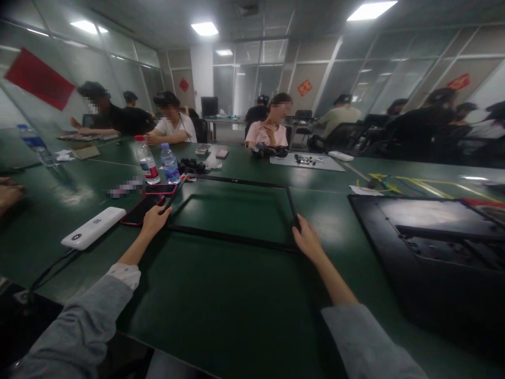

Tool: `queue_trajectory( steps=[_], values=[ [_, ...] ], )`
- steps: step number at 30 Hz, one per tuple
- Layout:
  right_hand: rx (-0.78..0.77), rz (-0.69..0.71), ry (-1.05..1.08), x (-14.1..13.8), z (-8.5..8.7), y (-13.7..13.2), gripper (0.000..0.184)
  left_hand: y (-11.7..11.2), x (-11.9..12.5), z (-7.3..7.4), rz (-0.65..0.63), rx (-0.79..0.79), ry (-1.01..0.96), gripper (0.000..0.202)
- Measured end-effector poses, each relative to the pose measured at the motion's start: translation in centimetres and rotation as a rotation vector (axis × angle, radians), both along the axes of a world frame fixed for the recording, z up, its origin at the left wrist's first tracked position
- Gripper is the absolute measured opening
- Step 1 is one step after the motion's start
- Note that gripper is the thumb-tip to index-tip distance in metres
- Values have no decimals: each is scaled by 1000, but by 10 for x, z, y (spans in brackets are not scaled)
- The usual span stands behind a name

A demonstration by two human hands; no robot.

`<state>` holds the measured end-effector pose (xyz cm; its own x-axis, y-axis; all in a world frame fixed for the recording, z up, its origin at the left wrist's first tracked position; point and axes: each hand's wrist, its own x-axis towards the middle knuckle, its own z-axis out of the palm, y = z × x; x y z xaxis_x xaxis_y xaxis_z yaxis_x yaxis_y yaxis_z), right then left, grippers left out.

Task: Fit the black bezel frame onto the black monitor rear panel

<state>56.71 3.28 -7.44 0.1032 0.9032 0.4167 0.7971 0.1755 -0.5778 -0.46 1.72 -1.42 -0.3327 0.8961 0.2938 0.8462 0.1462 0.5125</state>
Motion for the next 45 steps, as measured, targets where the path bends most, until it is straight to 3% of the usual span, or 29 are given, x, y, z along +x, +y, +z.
queue_trajectory(
  steps=[10,45],
  values=[
    [-121,-78,-34,-1,3,2,61,3,-1,-2,-30,-86,69,43],
    [-100,-76,-49,-8,11,-3,59,1,4,2,-24,-115,154,43]
  ],
)
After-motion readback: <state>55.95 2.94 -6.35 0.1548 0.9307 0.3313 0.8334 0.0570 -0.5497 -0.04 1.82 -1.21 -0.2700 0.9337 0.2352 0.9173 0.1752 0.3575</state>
